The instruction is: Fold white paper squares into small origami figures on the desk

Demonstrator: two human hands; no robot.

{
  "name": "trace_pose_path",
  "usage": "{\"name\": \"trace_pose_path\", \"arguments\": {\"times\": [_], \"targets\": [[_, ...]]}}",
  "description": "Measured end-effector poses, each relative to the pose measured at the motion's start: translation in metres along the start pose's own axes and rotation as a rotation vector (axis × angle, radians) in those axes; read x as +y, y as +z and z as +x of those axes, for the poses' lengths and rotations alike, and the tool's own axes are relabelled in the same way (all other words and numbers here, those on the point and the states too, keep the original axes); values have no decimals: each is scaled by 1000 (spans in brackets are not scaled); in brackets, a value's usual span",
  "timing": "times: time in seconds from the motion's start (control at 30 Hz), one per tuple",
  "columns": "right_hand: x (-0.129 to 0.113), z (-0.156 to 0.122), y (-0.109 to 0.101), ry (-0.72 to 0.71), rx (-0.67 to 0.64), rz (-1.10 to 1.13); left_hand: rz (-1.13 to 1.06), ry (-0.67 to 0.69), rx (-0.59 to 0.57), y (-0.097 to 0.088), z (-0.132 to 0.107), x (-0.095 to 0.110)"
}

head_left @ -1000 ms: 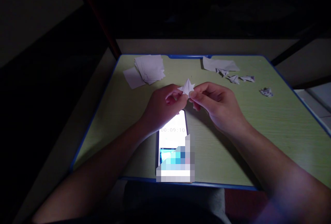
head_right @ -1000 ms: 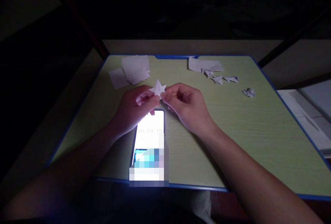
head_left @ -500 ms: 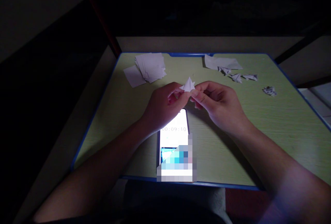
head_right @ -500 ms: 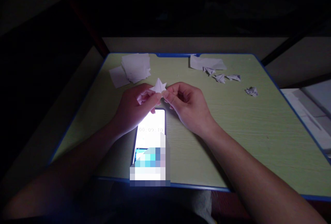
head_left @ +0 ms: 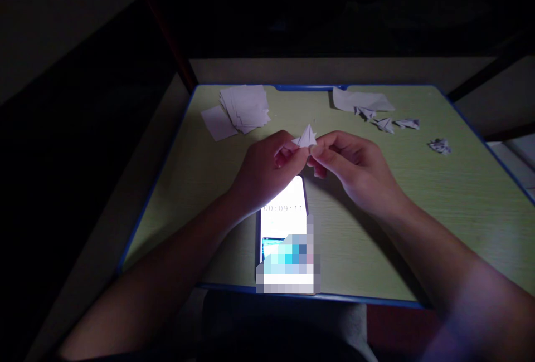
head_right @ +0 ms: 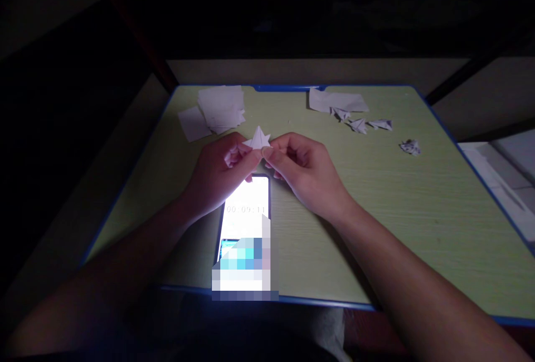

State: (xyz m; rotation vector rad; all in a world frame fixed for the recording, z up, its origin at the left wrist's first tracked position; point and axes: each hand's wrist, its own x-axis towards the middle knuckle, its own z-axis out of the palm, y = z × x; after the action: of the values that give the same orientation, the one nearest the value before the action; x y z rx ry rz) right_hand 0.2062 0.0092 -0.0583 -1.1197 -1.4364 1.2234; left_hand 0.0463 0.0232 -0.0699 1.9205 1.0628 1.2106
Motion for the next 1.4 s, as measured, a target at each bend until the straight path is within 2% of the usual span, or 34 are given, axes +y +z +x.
{"name": "trace_pose_path", "arguments": {"times": [0.53,0.83,1.0,1.1,1.27,1.4], "targets": [[2,1,0,9,-2,27,71,16,-58,-2,0,1],[11,5,-3,-49,-3,192,68,54,-51,-3,-2,3],[8,3,-1,-46,10,111,125,124,-54,-2,-3,2],[7,2,-1,-58,45,83,143,133,-61,-2,-4,1],[6,1,-1,-18,30,69,170,135,-72,-2,-5,2],[5,1,-1,-47,64,63,202,134,-72,-2,-5,1]]}}
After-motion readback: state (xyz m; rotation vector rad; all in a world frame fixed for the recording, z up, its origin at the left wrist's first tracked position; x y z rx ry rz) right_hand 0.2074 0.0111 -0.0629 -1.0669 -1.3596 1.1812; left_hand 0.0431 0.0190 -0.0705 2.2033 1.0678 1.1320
